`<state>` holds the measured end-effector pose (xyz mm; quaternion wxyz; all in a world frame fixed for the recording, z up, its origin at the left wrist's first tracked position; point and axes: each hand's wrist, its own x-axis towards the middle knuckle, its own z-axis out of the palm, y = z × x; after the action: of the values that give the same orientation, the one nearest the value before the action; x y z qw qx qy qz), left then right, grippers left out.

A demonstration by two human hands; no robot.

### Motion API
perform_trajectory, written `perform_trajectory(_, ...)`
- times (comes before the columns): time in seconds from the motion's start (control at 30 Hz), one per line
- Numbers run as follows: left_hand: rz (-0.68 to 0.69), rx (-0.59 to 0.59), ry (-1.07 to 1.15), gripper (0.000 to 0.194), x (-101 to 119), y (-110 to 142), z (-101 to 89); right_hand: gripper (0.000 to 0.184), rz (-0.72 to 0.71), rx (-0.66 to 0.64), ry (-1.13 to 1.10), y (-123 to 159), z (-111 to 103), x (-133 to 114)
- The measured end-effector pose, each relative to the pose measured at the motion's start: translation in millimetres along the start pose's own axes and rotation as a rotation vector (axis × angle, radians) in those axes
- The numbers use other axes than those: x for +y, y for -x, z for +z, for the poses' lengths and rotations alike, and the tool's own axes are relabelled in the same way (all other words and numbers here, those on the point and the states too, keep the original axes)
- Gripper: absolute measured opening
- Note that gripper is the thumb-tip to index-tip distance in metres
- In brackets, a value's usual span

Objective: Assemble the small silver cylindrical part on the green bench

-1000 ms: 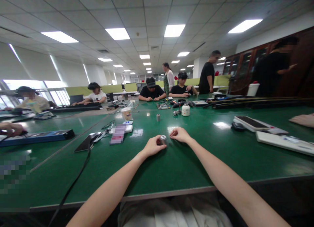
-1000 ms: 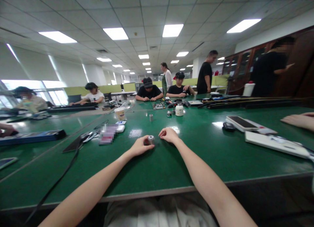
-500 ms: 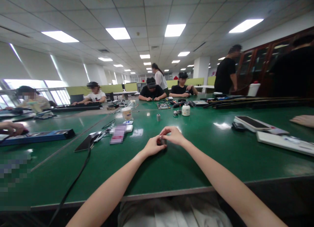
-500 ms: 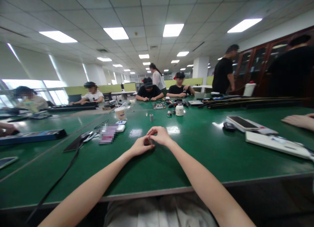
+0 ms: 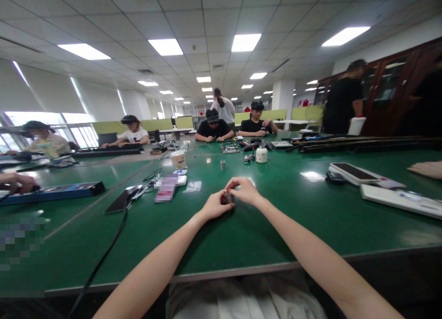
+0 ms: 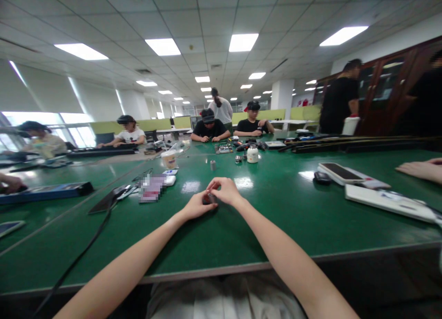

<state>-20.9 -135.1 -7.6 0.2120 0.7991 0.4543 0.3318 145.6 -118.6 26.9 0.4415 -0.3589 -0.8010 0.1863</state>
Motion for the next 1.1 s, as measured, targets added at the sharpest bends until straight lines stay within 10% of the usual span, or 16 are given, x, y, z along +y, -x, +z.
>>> perform_trajectory(1.1, 0.045, -0.022, 0.023, 0.04, -4.4, -0.9, 0.3, 0.017, 0.071, -0.001, -0.025, 0.1, -6.7, -1.4)
